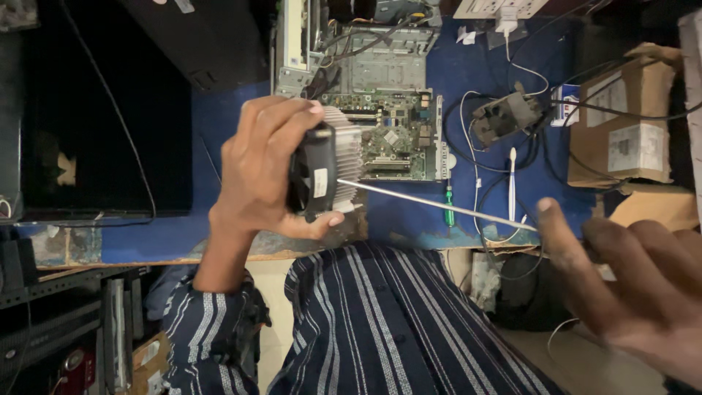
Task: The person cleans desktop computer parts at a workbench. They brush a RAM module with a toothbrush, work on the motherboard inside an open case, then hold a heatsink and fan assembly and brush its fins and blades, turning it to clean different sides.
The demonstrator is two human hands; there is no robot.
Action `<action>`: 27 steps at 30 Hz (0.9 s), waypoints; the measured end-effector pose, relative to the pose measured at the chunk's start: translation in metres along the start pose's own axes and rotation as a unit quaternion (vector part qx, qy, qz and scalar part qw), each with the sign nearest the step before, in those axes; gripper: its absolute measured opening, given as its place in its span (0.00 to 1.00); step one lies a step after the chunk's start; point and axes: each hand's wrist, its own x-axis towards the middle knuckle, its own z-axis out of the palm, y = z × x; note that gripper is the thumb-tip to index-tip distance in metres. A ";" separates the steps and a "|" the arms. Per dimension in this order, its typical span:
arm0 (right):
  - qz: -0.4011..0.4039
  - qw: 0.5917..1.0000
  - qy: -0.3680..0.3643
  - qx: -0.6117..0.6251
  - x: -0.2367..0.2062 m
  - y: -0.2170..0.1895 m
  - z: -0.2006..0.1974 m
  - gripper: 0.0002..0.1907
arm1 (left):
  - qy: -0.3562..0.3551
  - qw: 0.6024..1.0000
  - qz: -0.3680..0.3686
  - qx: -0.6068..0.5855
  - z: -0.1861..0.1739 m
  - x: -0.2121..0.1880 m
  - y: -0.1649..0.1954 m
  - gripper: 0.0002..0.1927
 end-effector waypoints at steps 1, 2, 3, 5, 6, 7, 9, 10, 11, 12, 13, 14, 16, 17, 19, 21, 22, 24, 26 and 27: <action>0.000 1.000 0.005 -0.003 0.001 -0.002 -0.002 0.31 | 0.004 1.000 -0.001 0.006 -0.001 0.001 0.001 0.47; 0.001 1.000 0.006 -0.007 0.001 -0.004 -0.004 0.31 | 0.008 1.000 -0.003 0.012 -0.003 0.001 0.001 0.47; -0.003 1.000 0.014 -0.020 0.000 -0.005 -0.004 0.29 | 0.011 1.000 -0.006 0.021 -0.006 0.001 0.002 0.47; -0.017 0.998 0.033 -0.054 -0.005 -0.007 -0.004 0.27 | 0.008 1.000 -0.006 0.025 -0.009 0.002 0.003 0.48; -0.022 0.996 0.035 -0.075 -0.009 -0.007 -0.002 0.26 | 0.007 1.000 -0.007 0.026 -0.009 0.003 0.004 0.48; -0.027 0.994 0.037 -0.097 -0.013 -0.007 0.000 0.26 | 0.008 1.000 -0.008 0.020 -0.009 0.003 0.005 0.48; -0.011 0.995 0.025 -0.101 -0.022 -0.004 0.010 0.27 | 0.009 1.000 -0.011 0.007 -0.009 0.002 0.004 0.47; 0.005 0.996 0.021 -0.086 -0.028 -0.001 0.016 0.27 | 0.017 1.000 -0.011 -0.002 -0.009 0.002 0.003 0.47; 0.035 0.999 0.020 -0.035 -0.031 0.002 0.025 0.27 | 0.025 1.000 -0.011 -0.012 -0.010 0.001 0.001 0.47; 0.067 0.997 0.018 0.017 -0.034 0.004 0.034 0.26 | 0.032 0.999 -0.009 -0.023 -0.010 -0.001 -0.001 0.47; 0.098 0.993 0.015 0.067 -0.037 0.007 0.041 0.26 | 0.041 0.999 -0.006 -0.035 -0.009 -0.002 -0.004 0.47; 0.127 0.985 0.014 0.117 -0.038 0.011 0.048 0.26 | 0.051 0.998 -0.004 -0.045 -0.007 -0.004 -0.007 0.48; 0.211 0.949 0.041 0.229 -0.039 0.008 0.054 0.21 | 0.070 0.994 -0.014 -0.078 -0.002 -0.010 -0.010 0.48; 0.266 0.919 0.071 0.284 -0.034 0.004 0.058 0.16 | 0.084 0.991 -0.023 -0.101 0.004 -0.012 -0.011 0.48; 0.295 0.841 0.179 0.417 0.001 0.002 0.084 0.09 | 0.099 0.984 -0.046 -0.143 0.022 -0.017 -0.010 0.48; 0.274 0.736 0.229 0.575 0.044 -0.021 0.113 0.10 | 0.102 0.976 -0.078 -0.178 0.047 -0.022 -0.001 0.47; 0.320 0.651 0.181 0.664 0.064 -0.034 0.129 0.22 | 0.083 0.971 -0.089 -0.207 0.061 -0.023 0.004 0.47; 0.223 0.508 0.186 0.811 0.092 -0.060 0.156 0.32 | 0.035 0.957 -0.115 -0.262 0.084 -0.030 0.015 0.47; 0.206 0.424 0.155 0.868 0.105 -0.078 0.178 0.38 | -0.023 0.941 -0.137 -0.308 0.107 -0.034 0.021 0.47; 0.226 0.410 0.122 0.875 0.109 -0.086 0.187 0.39 | -0.052 0.931 -0.147 -0.330 0.114 -0.037 0.021 0.48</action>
